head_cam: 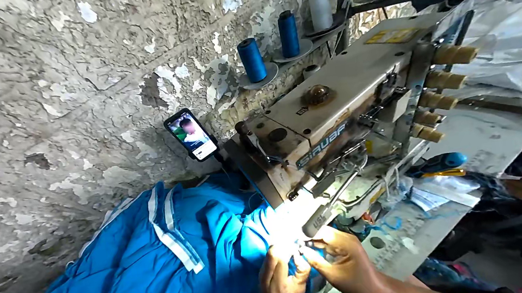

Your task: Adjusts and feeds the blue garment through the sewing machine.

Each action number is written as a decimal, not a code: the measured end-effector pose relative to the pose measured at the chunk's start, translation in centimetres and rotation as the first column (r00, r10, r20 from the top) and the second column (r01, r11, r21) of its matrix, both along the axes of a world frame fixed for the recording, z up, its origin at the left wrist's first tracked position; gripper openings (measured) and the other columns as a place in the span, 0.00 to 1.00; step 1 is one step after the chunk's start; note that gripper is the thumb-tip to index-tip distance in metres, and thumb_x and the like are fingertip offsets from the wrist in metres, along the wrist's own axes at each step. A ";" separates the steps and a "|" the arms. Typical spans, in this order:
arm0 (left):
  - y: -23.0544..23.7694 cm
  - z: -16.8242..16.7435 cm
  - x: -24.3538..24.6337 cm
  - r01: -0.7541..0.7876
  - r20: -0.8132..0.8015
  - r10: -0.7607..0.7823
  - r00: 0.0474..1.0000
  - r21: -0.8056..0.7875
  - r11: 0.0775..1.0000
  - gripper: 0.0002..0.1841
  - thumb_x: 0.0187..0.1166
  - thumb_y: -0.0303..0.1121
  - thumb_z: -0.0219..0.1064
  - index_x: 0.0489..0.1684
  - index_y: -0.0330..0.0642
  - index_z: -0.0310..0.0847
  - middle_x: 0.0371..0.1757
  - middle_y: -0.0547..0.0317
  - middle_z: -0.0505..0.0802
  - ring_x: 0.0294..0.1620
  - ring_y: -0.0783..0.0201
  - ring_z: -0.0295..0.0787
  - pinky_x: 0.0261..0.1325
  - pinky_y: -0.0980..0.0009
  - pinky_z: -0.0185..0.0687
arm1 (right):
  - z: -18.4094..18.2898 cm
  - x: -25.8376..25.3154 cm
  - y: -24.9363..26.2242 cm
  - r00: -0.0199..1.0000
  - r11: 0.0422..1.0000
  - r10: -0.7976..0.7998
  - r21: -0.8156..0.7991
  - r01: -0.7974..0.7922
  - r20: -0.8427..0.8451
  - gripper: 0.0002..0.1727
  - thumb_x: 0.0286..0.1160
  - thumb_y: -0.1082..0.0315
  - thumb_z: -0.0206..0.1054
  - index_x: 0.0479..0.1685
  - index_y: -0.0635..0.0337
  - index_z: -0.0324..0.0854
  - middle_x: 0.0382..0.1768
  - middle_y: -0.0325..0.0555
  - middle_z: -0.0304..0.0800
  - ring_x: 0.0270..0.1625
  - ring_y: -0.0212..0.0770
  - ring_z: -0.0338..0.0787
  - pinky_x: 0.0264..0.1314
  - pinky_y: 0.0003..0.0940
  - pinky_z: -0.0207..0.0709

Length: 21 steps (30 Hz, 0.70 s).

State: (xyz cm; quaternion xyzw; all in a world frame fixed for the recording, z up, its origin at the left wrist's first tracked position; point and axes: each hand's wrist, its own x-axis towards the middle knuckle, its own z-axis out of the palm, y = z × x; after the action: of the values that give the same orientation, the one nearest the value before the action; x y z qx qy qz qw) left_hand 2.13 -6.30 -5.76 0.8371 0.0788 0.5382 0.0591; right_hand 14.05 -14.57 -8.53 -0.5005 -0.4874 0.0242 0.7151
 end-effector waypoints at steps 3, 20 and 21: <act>0.3 0.3 0.1 0.040 0.015 -0.039 0.999 -0.049 0.998 0.12 0.81 0.39 0.68 0.37 0.38 0.80 0.44 0.59 0.88 0.54 0.81 0.85 0.64 0.89 0.75 | 0.3 0.5 -0.1 0.999 1.000 0.012 -0.005 -0.012 0.031 0.07 0.64 0.66 0.75 0.37 0.59 0.90 0.34 0.36 0.95 0.40 0.18 0.91 0.47 0.14 0.85; 1.0 -1.3 0.1 0.095 0.069 -0.099 0.993 0.057 0.994 0.10 0.87 0.40 0.62 0.41 0.43 0.79 0.48 0.62 0.84 0.57 0.78 0.82 0.67 0.85 0.75 | 1.1 -0.4 0.0 0.916 0.975 0.220 0.069 -0.209 -0.336 0.12 0.56 0.79 0.76 0.37 0.52 0.90 0.35 0.26 0.96 0.39 0.17 0.92 0.48 0.16 0.87; 0.9 -1.4 0.0 0.095 0.063 -0.100 0.993 0.071 0.993 0.09 0.87 0.39 0.62 0.42 0.43 0.79 0.49 0.62 0.84 0.57 0.77 0.82 0.68 0.84 0.74 | 1.2 -0.4 -0.1 0.906 0.973 0.231 0.075 -0.219 -0.354 0.12 0.56 0.80 0.76 0.36 0.51 0.91 0.34 0.26 0.96 0.39 0.17 0.92 0.48 0.17 0.87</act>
State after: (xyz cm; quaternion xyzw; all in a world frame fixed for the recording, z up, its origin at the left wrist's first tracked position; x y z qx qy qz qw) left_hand 2.15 -5.35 -7.11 0.8231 0.0173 0.5646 0.0592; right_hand 13.66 -14.65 -7.34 -0.4161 -0.4026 0.1898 0.7930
